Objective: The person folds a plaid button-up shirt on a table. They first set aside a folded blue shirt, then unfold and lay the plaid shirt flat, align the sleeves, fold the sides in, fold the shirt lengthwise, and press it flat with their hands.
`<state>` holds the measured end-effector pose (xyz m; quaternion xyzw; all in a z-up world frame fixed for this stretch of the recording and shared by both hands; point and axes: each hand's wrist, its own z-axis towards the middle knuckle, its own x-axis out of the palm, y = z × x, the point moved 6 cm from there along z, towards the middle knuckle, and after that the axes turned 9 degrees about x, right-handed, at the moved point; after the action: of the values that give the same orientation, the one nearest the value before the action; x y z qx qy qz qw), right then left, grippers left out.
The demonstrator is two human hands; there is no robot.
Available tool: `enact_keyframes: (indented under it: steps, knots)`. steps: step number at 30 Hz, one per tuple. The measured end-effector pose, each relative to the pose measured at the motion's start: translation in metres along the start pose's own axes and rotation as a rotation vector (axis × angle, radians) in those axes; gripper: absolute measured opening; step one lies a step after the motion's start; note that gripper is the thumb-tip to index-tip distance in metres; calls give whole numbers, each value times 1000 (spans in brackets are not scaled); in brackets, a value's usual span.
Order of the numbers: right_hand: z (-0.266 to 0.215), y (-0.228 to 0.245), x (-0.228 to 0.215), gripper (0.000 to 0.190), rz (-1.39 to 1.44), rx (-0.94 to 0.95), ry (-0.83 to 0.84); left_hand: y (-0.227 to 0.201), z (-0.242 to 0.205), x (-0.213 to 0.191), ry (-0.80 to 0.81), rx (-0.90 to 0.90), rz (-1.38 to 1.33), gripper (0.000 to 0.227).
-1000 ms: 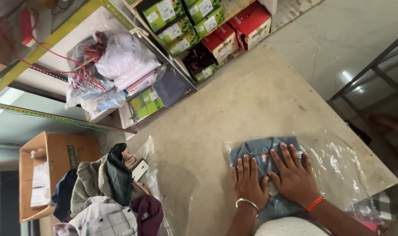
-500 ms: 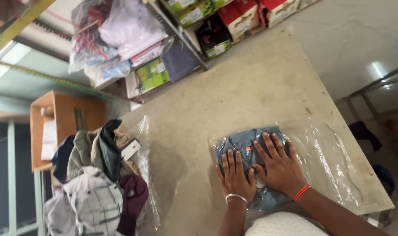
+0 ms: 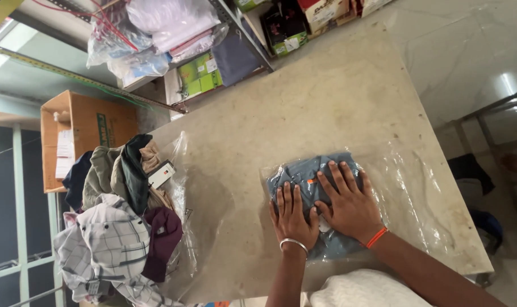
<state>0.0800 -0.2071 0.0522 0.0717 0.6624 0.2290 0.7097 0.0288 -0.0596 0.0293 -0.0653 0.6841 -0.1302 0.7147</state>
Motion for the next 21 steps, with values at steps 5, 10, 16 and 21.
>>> enact_keyframes:
  steps: [5,10,16,21]
  knots:
    - [-3,-1,4,70,-51,-23,10,1,0,4,9,-10,-6,74]
    - [-4,3,3,68,-27,-30,-47,2,0,3,5,-22,-42,74]
    - [0,-1,13,71,-103,-5,-14,5,2,6,6,-4,-85,75]
    - [-21,-13,3,71,-82,-28,-27,4,-3,3,-58,42,-78,74]
